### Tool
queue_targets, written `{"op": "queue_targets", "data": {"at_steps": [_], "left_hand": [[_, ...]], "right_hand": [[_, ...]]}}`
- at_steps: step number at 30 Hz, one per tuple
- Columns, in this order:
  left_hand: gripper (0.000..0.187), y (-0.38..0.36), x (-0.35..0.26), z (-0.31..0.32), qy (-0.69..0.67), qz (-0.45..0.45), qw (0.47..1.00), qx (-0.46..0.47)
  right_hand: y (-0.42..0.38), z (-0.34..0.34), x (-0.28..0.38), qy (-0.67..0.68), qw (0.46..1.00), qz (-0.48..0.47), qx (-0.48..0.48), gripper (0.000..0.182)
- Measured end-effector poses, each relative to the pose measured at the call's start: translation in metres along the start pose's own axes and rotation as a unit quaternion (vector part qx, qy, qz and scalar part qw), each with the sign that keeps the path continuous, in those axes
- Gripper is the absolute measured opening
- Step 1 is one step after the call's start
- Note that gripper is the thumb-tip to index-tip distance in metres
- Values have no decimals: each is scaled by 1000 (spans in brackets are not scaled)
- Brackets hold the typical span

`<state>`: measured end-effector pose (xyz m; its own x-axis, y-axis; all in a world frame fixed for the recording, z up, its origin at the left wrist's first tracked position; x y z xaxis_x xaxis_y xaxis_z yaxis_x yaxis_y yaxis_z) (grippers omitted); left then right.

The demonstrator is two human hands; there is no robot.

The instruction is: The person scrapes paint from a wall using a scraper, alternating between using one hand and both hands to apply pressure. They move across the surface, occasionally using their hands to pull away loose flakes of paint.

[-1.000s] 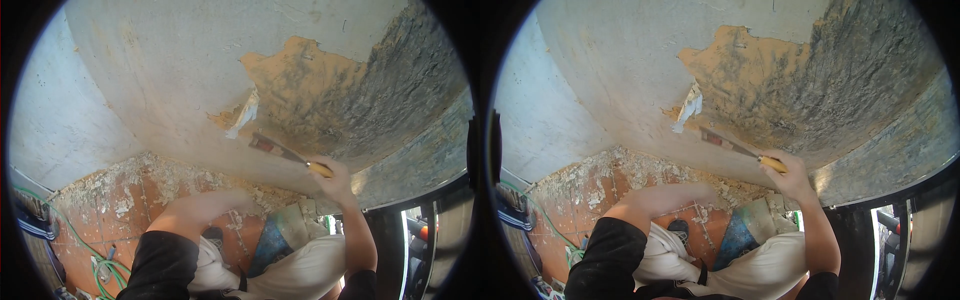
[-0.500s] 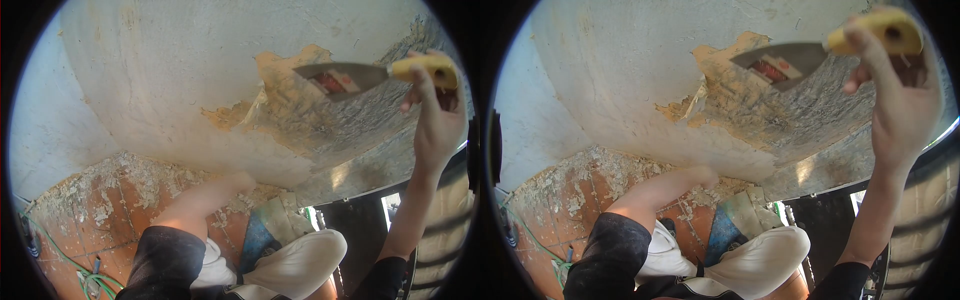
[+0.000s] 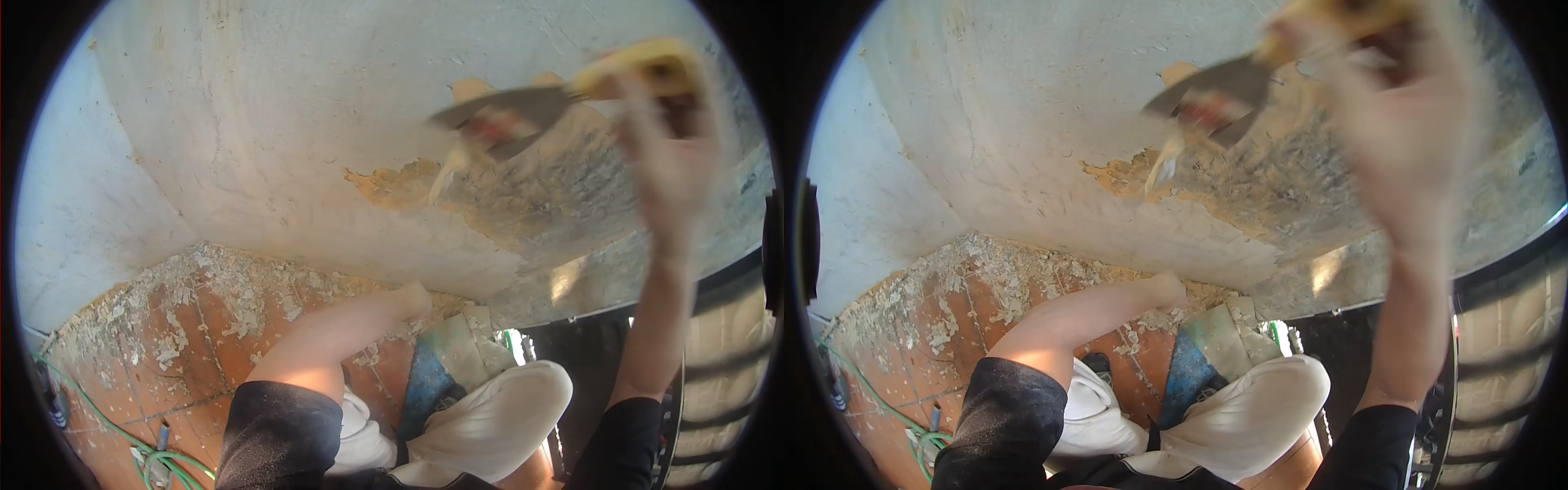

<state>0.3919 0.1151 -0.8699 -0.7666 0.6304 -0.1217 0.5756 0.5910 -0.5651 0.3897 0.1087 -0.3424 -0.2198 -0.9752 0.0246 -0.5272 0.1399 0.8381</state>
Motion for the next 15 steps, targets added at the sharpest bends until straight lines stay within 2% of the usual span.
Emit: {"op": "queue_targets", "data": {"at_steps": [2, 5, 7, 15], "left_hand": [[25, -1, -6, -5, -16, 1, 997, -71], [23, -12, -23, -20, -31, 15, 997, -71], [23, -8, -29, -22, -32, 17, 997, -64], [25, -7, -24, -23, -37, 25, 999, -25]], "right_hand": [[-30, 44, -10, -13, 994, 57, 90, 30], [-71, 75, -28, 21, 988, 72, 134, 35], [-86, 82, -36, 53, 973, 145, 169, 40], [-101, 76, -47, 36, 968, 177, 175, 40]]}}
Point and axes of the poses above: each hand's wrist, its own y-axis towards the middle knuckle, its own z-axis out of the palm, x = y × z, the point moved 7 cm from there along y, towards the middle knuckle, and after that the axes turned 1 degree about -y, right-handed, at the moved point
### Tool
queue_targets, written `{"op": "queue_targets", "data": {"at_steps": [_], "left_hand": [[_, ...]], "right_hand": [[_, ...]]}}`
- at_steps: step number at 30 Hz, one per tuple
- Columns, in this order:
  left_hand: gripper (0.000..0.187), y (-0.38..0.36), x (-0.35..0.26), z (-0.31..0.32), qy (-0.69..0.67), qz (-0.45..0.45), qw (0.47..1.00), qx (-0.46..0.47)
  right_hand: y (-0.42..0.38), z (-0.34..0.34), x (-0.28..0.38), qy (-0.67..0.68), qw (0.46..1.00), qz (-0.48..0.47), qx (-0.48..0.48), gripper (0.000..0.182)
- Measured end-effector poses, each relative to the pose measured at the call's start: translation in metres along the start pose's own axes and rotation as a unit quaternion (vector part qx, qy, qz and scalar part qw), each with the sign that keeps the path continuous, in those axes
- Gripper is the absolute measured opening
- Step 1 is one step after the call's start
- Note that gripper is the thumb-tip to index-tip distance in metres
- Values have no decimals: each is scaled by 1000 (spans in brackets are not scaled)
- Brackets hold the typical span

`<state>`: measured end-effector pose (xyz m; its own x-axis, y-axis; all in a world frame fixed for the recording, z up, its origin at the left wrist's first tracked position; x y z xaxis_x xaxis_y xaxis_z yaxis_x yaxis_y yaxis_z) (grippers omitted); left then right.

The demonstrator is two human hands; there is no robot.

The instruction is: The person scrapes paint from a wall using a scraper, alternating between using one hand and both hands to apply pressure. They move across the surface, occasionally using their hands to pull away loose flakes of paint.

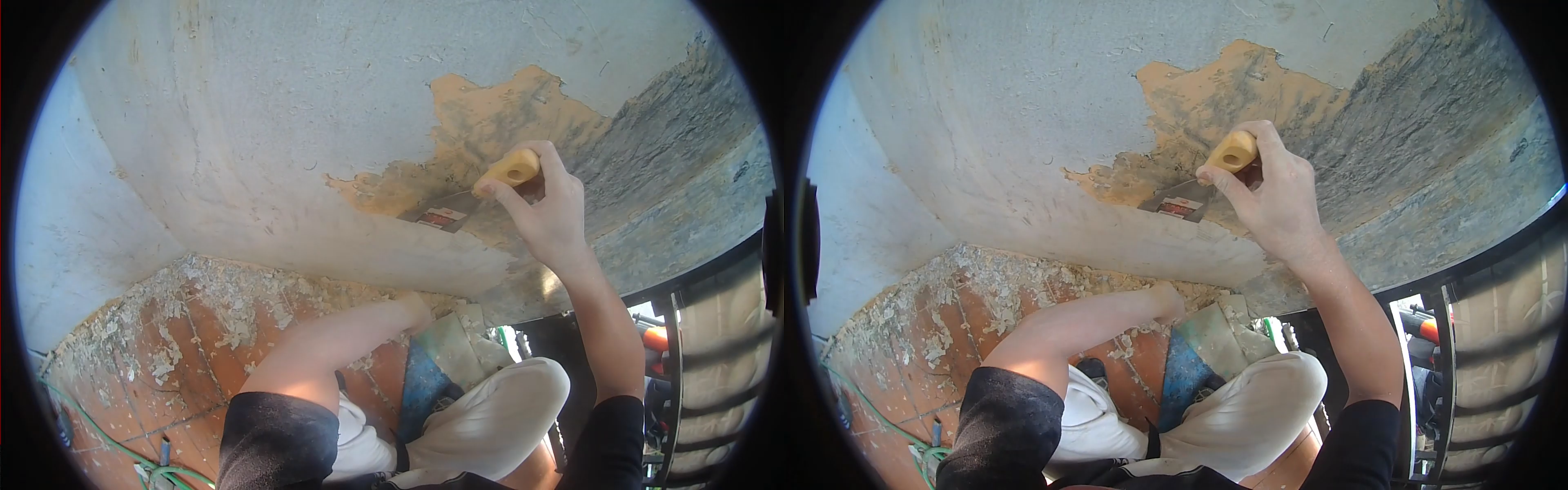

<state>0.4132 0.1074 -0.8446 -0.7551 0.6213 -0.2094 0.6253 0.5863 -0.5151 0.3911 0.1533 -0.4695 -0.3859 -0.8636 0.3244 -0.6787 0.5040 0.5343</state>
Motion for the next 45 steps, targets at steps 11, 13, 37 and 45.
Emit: {"op": "queue_targets", "data": {"at_steps": [11, 13, 37, 45], "left_hand": [[20, -16, -26, -48, -2, 128, 979, -161], [22, -47, -54, -85, 25, 261, 866, -425], [15, -153, -18, -233, 154, 185, 657, -714], [23, -154, -22, -233, 135, 198, 638, -731]], "right_hand": [[-67, -17, -60, 227, 957, 142, -109, 27], [-94, -26, -84, 273, 925, 200, -175, 21], [-168, 38, -123, 578, 756, 298, -75, 19], [-168, 63, -109, 577, 734, 316, 170, 20]]}}
Point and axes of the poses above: each hand's wrist, its own y-axis towards the middle knuckle, its own z-axis out of the palm, x = y × z, the point moved 7 cm from there along y, towards the middle knuckle, and after that the axes turned 1 degree about -y, right-handed, at the moved point
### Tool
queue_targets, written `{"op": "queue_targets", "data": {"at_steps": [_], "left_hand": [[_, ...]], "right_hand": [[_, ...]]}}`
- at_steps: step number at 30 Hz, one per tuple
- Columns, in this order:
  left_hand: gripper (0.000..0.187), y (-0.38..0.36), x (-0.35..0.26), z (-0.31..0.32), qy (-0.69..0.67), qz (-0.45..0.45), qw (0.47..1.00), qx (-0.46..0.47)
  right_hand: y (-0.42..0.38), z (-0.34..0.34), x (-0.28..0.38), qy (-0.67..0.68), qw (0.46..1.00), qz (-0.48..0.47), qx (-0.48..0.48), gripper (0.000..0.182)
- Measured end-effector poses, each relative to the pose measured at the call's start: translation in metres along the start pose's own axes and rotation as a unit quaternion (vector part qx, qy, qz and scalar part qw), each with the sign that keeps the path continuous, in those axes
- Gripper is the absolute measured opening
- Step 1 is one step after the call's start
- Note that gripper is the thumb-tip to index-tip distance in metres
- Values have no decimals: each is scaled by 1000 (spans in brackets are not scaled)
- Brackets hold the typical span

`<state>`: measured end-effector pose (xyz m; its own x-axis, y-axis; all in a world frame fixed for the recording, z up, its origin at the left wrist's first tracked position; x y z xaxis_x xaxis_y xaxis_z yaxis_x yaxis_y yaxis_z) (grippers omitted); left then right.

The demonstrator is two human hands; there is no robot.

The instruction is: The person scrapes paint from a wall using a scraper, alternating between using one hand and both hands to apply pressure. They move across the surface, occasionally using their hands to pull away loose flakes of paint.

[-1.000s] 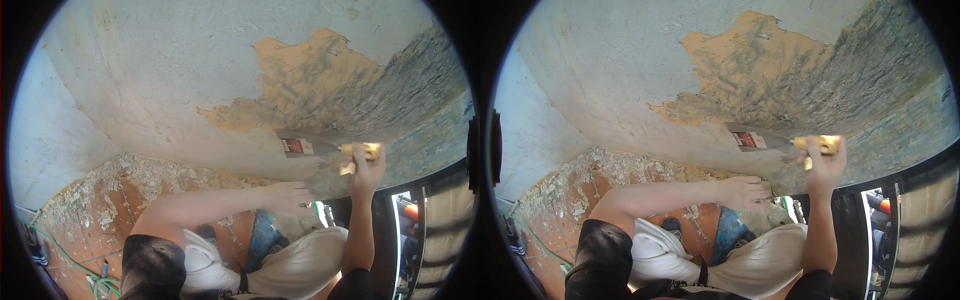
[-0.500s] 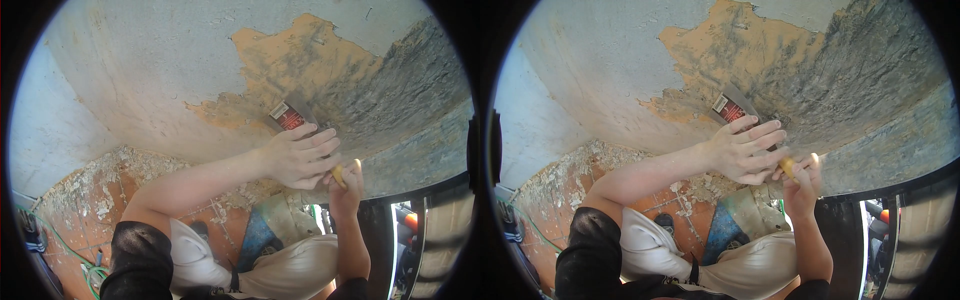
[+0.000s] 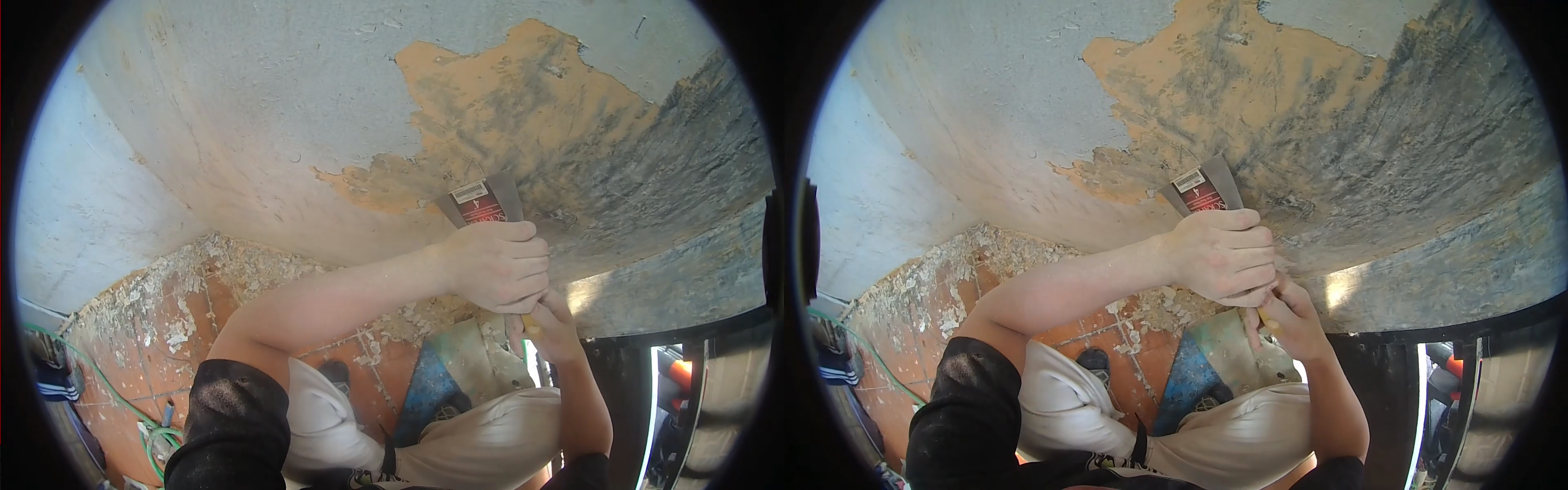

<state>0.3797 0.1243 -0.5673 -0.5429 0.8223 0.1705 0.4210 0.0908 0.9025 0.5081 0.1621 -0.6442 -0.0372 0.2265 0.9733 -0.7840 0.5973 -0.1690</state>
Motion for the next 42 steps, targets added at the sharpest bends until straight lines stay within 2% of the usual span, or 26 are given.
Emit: {"op": "queue_targets", "data": {"at_steps": [4, 7, 10, 13, 19, 21, 22, 24, 25, 27, 28, 30, 34, 39, 42], "left_hand": [[26, -5, 2, 3, -1, -32, 999, -5], [28, -5, 5, 1, 2, -29, 1000, -5], [28, -7, 9, -3, 14, -22, 999, -18], [28, -9, 12, -4, 24, -33, 998, -53], [27, -10, 13, -13, 8, -40, 998, -54], [27, -12, 13, -13, 2, -36, 997, -63], [27, -13, 12, -14, -6, -29, 997, -72], [27, -13, 11, -15, -8, -27, 996, -82], [28, -13, 10, -15, -12, -20, 996, -90], [28, -12, 10, -19, -1, -19, 997, -71], [29, -11, 9, -20, 10, -18, 998, -51], [29, -11, 10, -21, 12, -26, 998, -49], [28, -9, 8, -19, 37, -32, 998, -31], [28, -5, 8, -13, 33, -50, 998, -30], [28, -5, 8, -11, 24, -43, 998, -33]], "right_hand": [[4, -6, -4, -21, 999, 25, 23, 18], [4, -3, 9, -70, 997, 5, 14, 17], [3, -6, 10, -58, 998, 3, -36, 18], [4, -3, 19, -71, 997, -4, -14, 19], [6, 9, 13, -16, 999, 26, 30, 17], [7, 6, 12, -63, 997, -28, -31, 15], [6, 10, 13, -65, 997, -25, -29, 15], [0, 18, 8, 37, 996, 71, -25, 14], [-1, 17, 6, 37, 996, 72, -28, 14], [-1, 17, 10, -160, 987, 24, -1, 16], [-1, 19, 12, -159, 987, 23, -6, 16], [1, 24, 8, -81, 993, 79, -26, 20], [3, 29, 16, -62, 994, 80, -29, 23], [-2, 18, 11, -6, 989, 131, -63, 21], [-2, 12, 8, -61, 989, 111, -74, 20]]}}
Point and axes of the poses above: each hand's wrist, its own y-axis towards the middle knuckle, its own z-axis out of the palm, x = y × z, the point moved 7 cm from there along y, towards the middle knuckle, and after that the axes turned 1 degree about -y, right-handed, at the moved point
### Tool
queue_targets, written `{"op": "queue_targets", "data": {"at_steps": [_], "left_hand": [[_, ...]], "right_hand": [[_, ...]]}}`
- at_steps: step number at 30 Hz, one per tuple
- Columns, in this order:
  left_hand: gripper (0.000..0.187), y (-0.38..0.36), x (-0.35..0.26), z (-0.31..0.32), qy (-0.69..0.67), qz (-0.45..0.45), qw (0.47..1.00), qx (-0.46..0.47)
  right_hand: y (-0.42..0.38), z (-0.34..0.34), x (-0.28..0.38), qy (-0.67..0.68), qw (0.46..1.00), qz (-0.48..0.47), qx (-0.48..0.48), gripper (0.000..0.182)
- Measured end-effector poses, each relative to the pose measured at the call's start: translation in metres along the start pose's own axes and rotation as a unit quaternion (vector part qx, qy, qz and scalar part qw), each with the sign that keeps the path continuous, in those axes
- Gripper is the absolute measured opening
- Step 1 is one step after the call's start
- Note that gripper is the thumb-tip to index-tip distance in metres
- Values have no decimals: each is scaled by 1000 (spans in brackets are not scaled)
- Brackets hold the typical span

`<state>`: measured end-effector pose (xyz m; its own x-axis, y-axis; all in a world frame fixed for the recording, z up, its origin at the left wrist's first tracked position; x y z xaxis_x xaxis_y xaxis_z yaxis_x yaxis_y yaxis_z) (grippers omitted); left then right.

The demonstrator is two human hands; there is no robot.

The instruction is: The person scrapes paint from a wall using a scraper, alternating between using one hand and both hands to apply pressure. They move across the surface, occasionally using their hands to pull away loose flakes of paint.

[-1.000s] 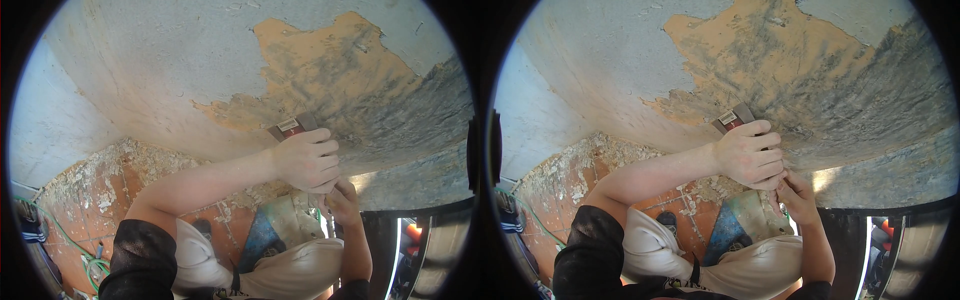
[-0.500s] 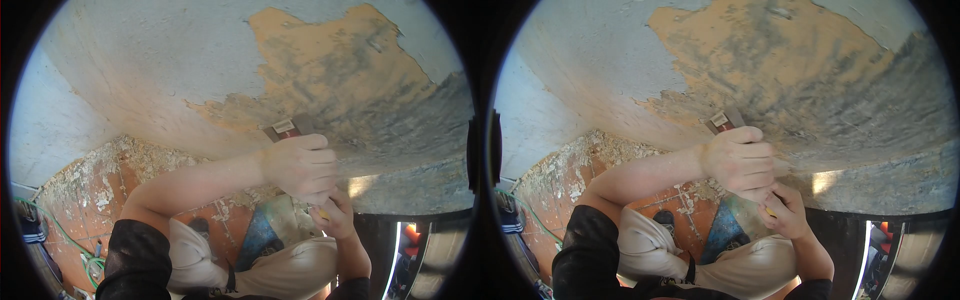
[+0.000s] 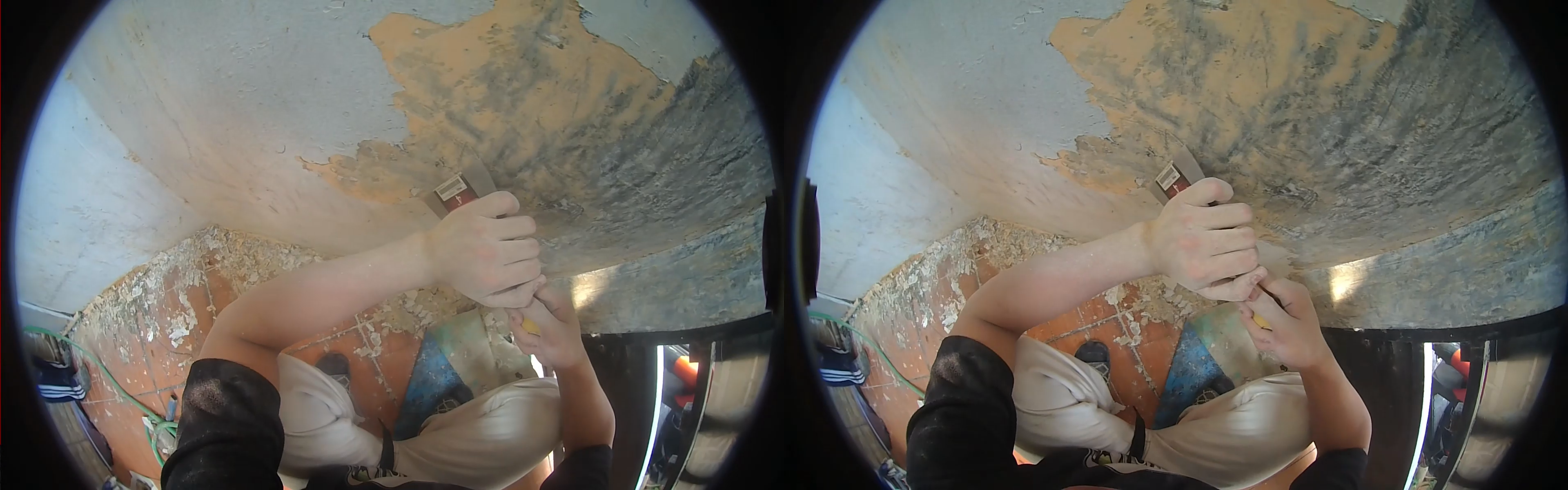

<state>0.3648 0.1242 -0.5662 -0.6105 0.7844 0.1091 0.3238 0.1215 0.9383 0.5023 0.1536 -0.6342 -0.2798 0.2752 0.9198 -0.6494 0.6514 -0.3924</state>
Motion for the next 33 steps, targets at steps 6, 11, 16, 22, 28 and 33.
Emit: {"op": "queue_targets", "data": {"at_steps": [6, 11, 16, 22, 28, 33], "left_hand": [[27, -4, 4, -10, 10, 5, 1000, 10], [25, -15, 10, -17, 24, 0, 1000, 20], [25, -15, 12, -24, 43, -1, 999, 13], [27, -5, 4, -11, 25, -4, 1000, -3], [29, -2, 2, 2, 3, -3, 1000, -11], [29, -7, 6, -6, 15, 8, 1000, -7]], "right_hand": [[5, 11, 0, 62, 997, 13, 38, 19], [19, 20, -1, 45, 998, 10, 42, 20], [21, 26, 8, 23, 998, 14, 52, 20], [5, 7, 9, -10, 999, -48, 11, 18], [-1, -9, 6, -78, 993, -88, -13, 16], [8, 4, 11, -63, 993, -101, 8, 16]]}}
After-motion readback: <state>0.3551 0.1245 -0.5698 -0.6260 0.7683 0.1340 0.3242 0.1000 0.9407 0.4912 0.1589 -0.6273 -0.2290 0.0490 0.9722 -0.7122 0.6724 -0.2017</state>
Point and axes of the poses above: each hand's wrist, its own y-axis towards the middle knuckle, its own z-axis out of the palm, x = y × z, the point moved 7 cm from there along y, towards the middle knuckle, and after that the axes turned 1 degree about -y, right-handed, at the moved point
